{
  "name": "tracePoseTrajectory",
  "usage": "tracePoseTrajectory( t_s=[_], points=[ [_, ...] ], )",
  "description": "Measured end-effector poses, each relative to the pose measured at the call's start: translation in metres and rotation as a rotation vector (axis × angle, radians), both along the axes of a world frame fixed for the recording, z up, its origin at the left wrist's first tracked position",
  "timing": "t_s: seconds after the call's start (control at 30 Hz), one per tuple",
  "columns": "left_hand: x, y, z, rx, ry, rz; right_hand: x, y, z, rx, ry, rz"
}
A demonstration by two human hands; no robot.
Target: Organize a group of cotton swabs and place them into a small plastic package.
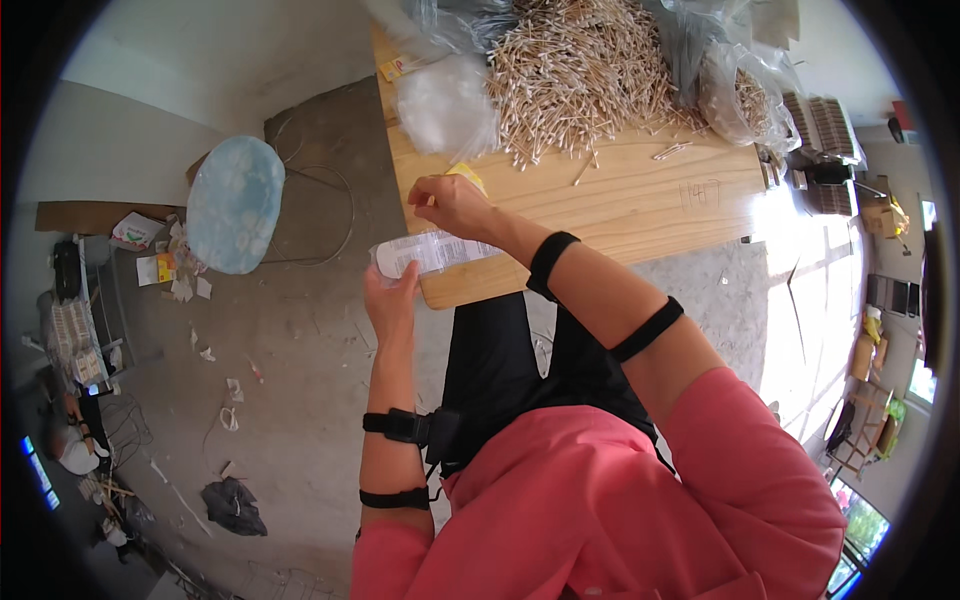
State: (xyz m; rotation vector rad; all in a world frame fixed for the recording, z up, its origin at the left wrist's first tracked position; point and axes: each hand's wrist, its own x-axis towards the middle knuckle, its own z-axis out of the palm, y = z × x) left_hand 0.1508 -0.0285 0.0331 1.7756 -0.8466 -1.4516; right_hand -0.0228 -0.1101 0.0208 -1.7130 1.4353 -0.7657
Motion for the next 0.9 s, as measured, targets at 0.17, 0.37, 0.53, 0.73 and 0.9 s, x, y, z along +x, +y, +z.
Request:
tracePoseTrajectory(
  t_s=[0.17, 0.37, 0.53, 0.73, 0.9],
  points=[
    [0.003, -0.002, 0.029, -0.815, -0.840, -0.541, -0.037, 0.064, 0.011, 0.014, -0.145, -0.137],
    [0.015, -0.030, -0.002, -0.851, -0.713, -0.919, -0.069, 0.147, 0.014, 0.136, -0.145, -0.262],
    [-0.012, -0.008, 0.004, -0.930, -0.809, -0.802, -0.129, 0.154, 0.002, -0.066, -0.017, -0.693],
    [-0.086, 0.027, 0.004, -0.916, -0.577, -0.746, -0.166, 0.071, 0.008, 0.136, 0.299, -1.031],
    [-0.195, 0.002, 0.008, -0.878, -0.591, -0.726, -0.185, 0.051, -0.007, 0.105, 0.268, -1.056]
  ],
)
